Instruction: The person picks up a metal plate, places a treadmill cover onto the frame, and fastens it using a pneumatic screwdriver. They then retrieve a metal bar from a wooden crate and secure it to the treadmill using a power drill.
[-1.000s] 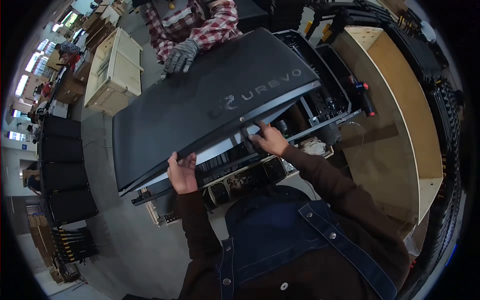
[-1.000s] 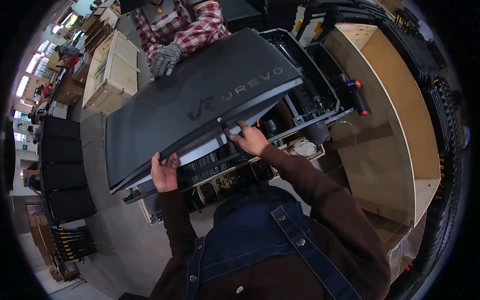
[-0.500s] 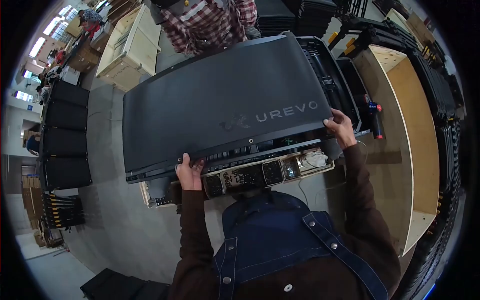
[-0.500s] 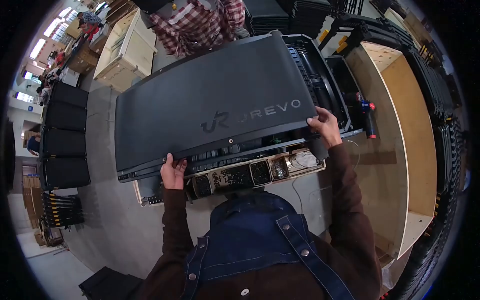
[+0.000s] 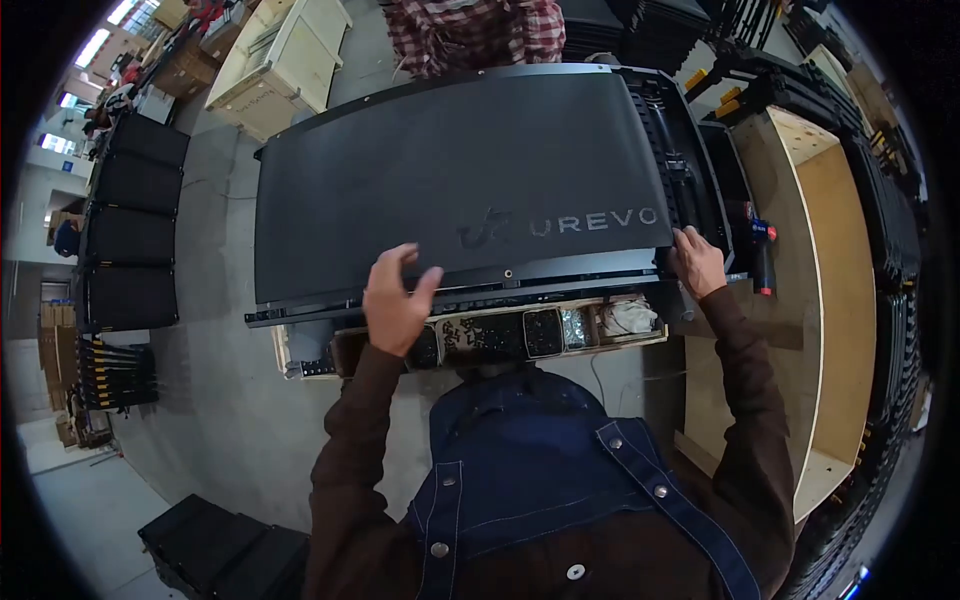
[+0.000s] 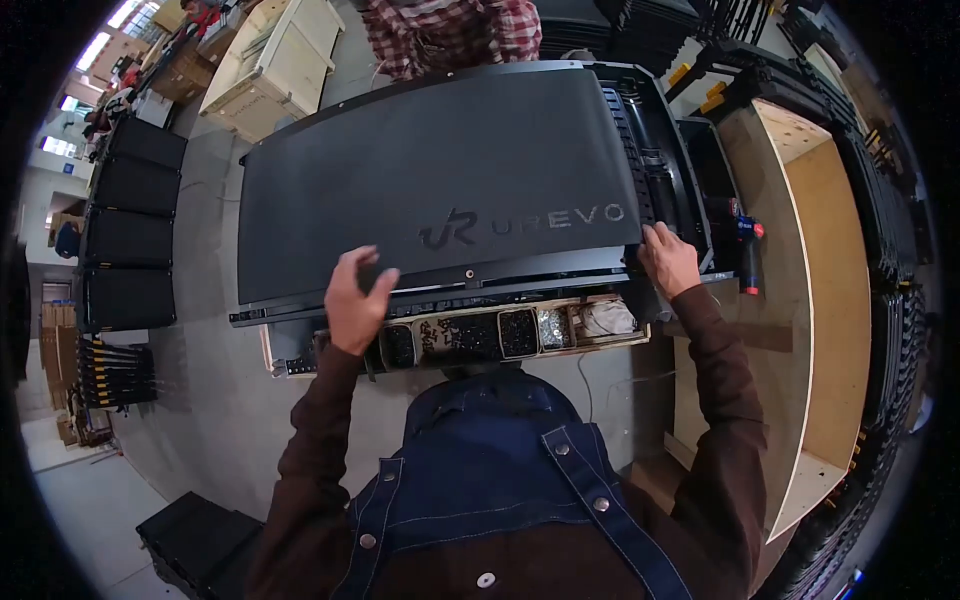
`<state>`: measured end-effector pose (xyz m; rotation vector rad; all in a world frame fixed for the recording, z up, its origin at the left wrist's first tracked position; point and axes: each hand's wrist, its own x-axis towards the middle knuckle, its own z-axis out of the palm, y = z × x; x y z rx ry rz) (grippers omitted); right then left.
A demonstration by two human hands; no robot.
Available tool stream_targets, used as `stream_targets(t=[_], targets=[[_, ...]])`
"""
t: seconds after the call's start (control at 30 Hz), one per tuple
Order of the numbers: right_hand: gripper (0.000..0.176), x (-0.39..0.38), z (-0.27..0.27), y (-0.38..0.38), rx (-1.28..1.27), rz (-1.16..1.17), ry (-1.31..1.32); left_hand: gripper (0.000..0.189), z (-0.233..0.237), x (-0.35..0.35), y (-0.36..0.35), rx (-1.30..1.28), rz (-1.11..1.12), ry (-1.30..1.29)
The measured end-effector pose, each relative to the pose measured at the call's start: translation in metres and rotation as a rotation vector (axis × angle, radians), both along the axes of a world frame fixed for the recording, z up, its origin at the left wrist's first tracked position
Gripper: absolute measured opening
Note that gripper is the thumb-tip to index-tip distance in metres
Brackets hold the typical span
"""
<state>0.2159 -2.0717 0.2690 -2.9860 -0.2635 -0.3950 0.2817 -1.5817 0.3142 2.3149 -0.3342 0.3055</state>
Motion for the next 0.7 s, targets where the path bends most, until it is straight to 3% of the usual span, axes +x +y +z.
stream_targets(t=[0.1,0.17,0.2,0.3,0.33,0.37,0.43,0.47,0.57,0.7], targets=[[0.025,0.000,0.024,0.001,-0.022,-0.026,-0.147,0.066,-0.012,0.017,-0.021,0.452,-0.254,-0.168],[0.026,-0.005,0.026,0.005,-0.007,-0.090,-0.195,0.064,-0.019,0.042,0.020,0.586,-0.180,-0.181],[0.028,-0.007,0.025,0.005,0.014,-0.177,-0.241,0.063,-0.052,0.064,0.065,0.599,-0.052,-0.301],[0.026,-0.005,0.013,0.014,0.123,-0.369,-0.125,0.060,-0.047,0.074,0.182,0.684,0.272,-0.259],[0.027,-0.001,0.008,0.017,0.200,-0.461,-0.052,0.058,-0.047,0.075,0.212,0.565,0.446,-0.210],[0.033,0.004,-0.012,0.015,0.226,-0.496,0.010,0.048,-0.049,0.076,0.241,0.615,0.662,-0.081],[0.035,0.016,-0.040,0.028,0.203,-0.682,0.121,0.040,-0.101,0.089,0.325,0.512,0.780,0.217],[0.034,0.018,-0.071,0.014,0.190,-0.554,-0.052,0.038,-0.122,0.094,0.349,0.471,0.762,0.210],[0.032,0.014,-0.069,0.017,0.269,-0.629,-0.028,0.036,-0.143,0.088,0.362,0.395,0.761,0.197],[0.030,0.009,-0.062,0.014,0.274,-0.541,-0.061,0.036,-0.155,0.089,0.371,0.308,0.745,0.133]])
